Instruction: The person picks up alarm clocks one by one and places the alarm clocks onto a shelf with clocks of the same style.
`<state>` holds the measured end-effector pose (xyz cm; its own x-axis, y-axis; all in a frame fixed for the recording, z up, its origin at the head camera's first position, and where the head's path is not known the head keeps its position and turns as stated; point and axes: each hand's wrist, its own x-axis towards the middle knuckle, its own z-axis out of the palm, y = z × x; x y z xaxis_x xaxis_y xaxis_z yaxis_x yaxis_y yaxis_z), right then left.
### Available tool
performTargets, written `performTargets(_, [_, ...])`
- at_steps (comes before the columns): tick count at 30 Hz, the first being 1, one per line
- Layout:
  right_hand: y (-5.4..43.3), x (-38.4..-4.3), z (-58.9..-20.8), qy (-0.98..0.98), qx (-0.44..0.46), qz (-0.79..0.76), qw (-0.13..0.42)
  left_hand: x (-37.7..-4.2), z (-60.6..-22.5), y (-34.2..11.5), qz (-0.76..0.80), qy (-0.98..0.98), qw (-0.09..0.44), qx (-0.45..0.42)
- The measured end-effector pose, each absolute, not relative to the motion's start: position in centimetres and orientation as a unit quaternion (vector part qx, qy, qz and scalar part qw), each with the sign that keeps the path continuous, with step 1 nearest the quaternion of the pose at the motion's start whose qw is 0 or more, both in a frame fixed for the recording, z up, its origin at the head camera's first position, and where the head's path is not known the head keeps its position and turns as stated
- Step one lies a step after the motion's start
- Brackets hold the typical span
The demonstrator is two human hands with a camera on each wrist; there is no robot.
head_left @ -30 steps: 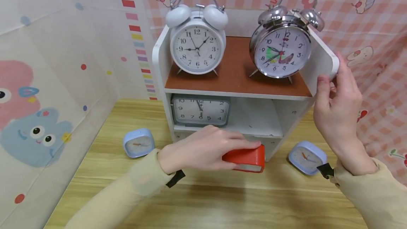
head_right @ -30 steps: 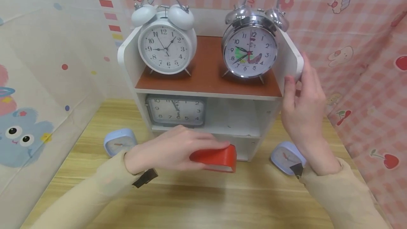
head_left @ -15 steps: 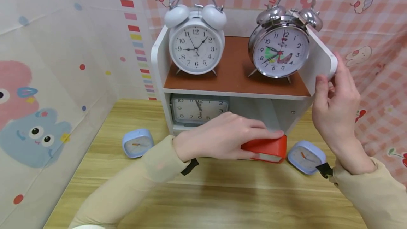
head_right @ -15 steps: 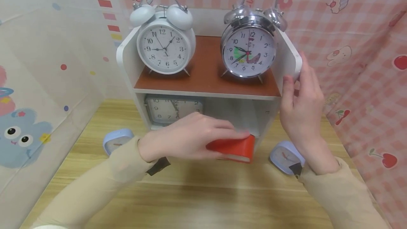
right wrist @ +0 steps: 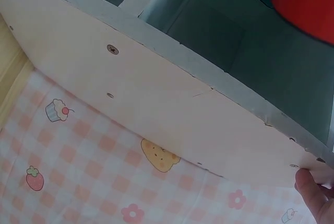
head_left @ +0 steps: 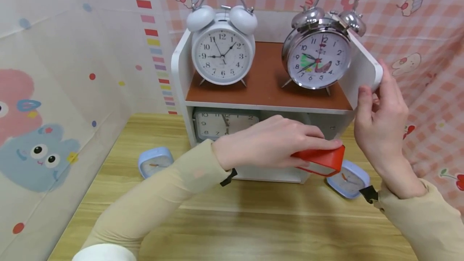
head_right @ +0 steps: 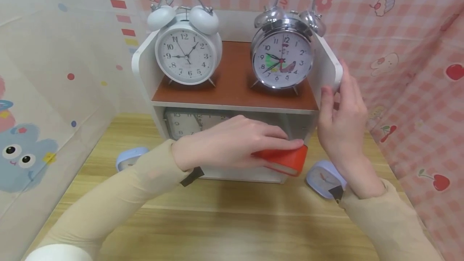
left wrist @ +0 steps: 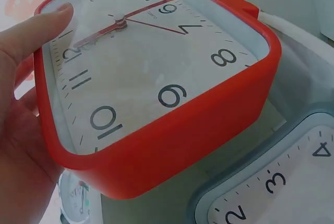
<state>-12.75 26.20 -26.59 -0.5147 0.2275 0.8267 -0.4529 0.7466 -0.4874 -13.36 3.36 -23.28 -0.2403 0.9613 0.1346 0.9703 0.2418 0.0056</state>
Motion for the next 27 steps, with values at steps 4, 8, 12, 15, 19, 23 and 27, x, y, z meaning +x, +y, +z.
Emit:
performTargets(4, [26.2, -12.8, -26.6, -0.798, 0.071, 0.349, 0.487, -13.7, -23.2, 3.8, -0.027, -0.794, 0.06, -0.605])
performTargets(8, [26.3, -12.7, -26.6, -0.799, 0.071, 0.348, 0.484, -14.2, -23.3, 4.2, -0.022, -0.798, 0.063, -0.599])
performTargets(12, [26.3, -12.7, -26.5, -0.802, 0.07, 0.348, 0.48, -14.6, -23.6, 4.4, -0.017, -0.8, 0.063, -0.597])
performTargets(15, [26.4, -12.6, -26.5, -0.803, 0.069, 0.347, 0.479, -14.9, -23.8, 4.5, -0.018, -0.801, 0.065, -0.594])
performTargets(19, [26.4, -12.6, -26.5, -0.802, 0.07, 0.347, 0.481, -15.3, -24.1, 4.6, -0.024, -0.804, 0.069, -0.59])
performTargets(23, [26.4, -12.6, -26.6, -0.801, 0.07, 0.347, 0.483, -15.4, -24.4, 4.7, -0.019, -0.805, 0.07, -0.589])
performTargets(27, [26.4, -12.7, -26.6, -0.801, 0.07, 0.347, 0.482, -15.4, -24.6, 4.8, -0.015, -0.808, 0.071, -0.585])
